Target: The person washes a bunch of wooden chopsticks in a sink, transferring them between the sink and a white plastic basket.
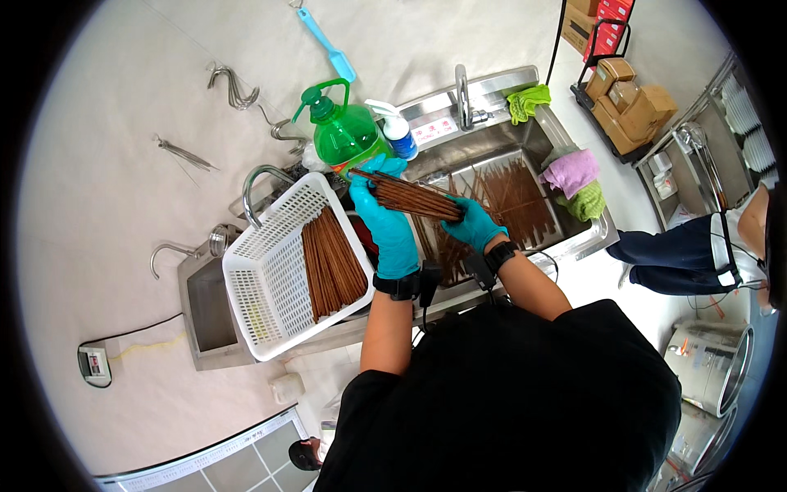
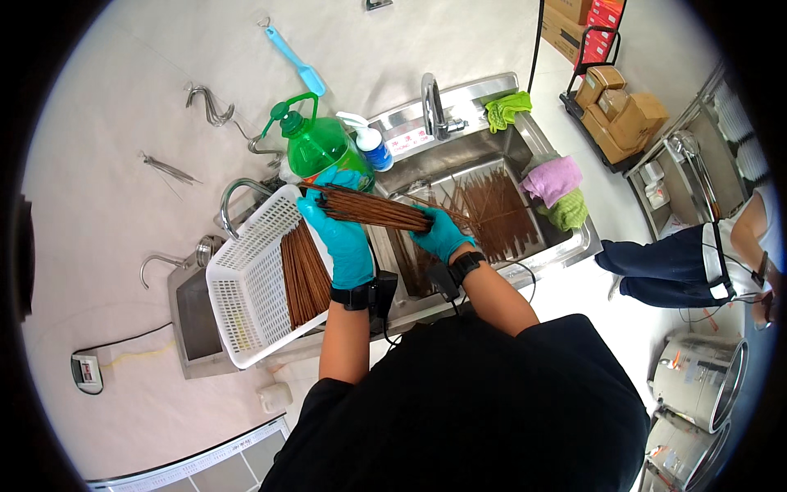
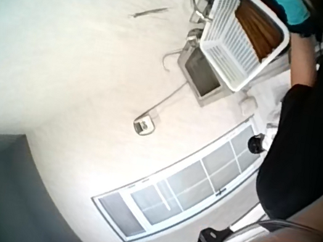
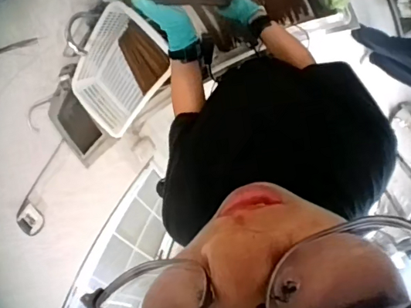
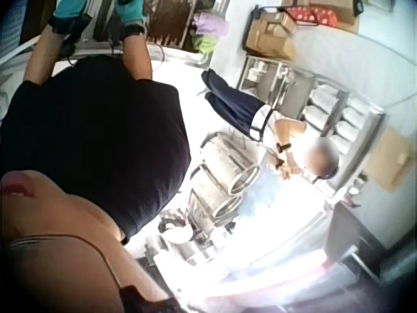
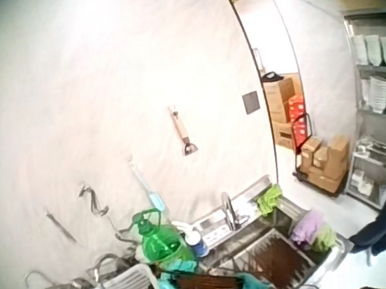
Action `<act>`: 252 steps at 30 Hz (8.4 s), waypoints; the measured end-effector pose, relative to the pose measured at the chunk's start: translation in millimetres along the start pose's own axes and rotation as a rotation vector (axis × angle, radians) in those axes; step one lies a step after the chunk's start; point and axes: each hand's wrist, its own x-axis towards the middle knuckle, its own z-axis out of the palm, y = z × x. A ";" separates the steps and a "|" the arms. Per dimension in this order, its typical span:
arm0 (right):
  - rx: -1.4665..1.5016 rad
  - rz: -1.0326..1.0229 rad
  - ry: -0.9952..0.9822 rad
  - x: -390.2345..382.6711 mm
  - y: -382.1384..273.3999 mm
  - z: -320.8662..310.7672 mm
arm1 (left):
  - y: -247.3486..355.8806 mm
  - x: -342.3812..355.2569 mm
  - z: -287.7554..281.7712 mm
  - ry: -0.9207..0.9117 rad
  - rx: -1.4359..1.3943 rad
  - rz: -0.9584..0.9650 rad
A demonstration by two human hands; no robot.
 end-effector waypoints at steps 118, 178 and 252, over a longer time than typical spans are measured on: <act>-0.318 -0.104 -0.138 -9.5 38.3 7.3 | 44.1 47.6 -364.8 -0.077 1.322 -1.239; -1.524 -0.176 -0.154 -13.1 200.1 39.5 | 15.8 14.2 -411.1 0.163 1.198 -1.312; -1.465 -0.140 -0.239 -24.1 185.9 55.6 | 10.2 -4.3 -414.3 -0.291 1.294 -0.834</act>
